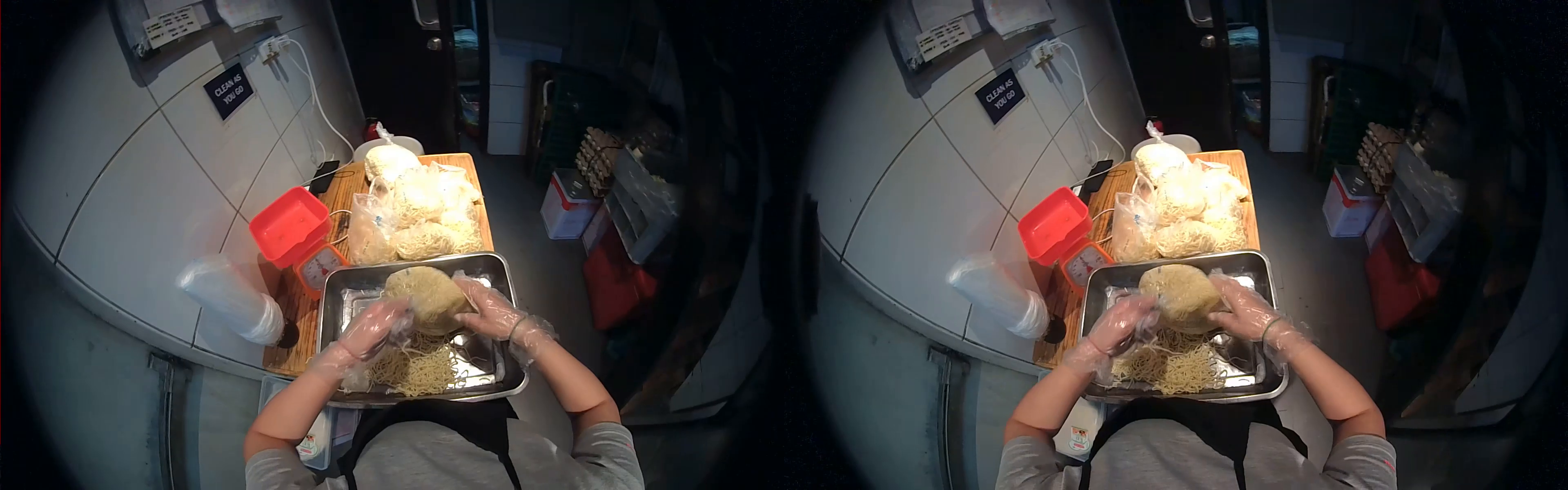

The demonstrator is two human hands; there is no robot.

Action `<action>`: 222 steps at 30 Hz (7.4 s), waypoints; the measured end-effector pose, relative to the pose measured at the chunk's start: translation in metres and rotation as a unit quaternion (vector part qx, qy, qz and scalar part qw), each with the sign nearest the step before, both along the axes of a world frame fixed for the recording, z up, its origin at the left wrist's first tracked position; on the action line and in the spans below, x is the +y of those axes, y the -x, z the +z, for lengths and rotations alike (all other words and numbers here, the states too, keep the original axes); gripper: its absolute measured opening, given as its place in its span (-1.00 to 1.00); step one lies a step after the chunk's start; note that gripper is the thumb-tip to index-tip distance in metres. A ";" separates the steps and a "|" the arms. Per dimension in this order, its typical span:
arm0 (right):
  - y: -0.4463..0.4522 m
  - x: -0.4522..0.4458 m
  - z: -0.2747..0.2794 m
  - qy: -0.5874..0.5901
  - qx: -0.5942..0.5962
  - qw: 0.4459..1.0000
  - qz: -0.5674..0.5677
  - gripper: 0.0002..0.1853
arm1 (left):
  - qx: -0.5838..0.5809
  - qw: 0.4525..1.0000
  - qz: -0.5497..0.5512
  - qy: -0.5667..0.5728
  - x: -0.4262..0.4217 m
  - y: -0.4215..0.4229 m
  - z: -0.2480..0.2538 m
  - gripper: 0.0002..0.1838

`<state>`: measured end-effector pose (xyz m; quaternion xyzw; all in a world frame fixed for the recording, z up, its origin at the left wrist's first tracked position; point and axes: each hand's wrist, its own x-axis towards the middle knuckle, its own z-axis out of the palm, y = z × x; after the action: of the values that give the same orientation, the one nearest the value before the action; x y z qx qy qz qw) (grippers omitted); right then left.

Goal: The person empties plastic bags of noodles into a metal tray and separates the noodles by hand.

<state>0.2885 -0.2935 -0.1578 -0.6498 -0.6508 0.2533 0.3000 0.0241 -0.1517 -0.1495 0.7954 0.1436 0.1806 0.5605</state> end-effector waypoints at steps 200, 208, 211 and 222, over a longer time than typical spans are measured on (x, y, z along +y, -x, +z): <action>0.079 0.032 0.010 -0.020 -0.168 0.985 0.041 0.03 | 0.325 0.608 0.625 -0.366 0.143 0.051 -0.036 -0.22; 0.075 0.035 0.005 -0.042 -0.165 0.985 0.040 -0.07 | 0.152 0.770 0.538 -0.308 0.080 0.050 0.013 -0.36; 0.074 0.036 -0.002 -0.065 -0.151 0.986 0.039 -0.15 | 0.191 0.806 0.428 -0.360 0.086 0.052 -0.020 -0.70; 0.064 0.016 0.002 -0.108 -0.015 0.994 0.019 -0.47 | 0.409 0.802 0.351 -0.258 0.139 0.074 -0.054 -0.55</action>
<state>0.2245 -0.2779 -0.1554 -0.6052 -0.6909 0.1770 0.3536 -0.0499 -0.0131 -0.2032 0.8056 0.5772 0.0530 0.1223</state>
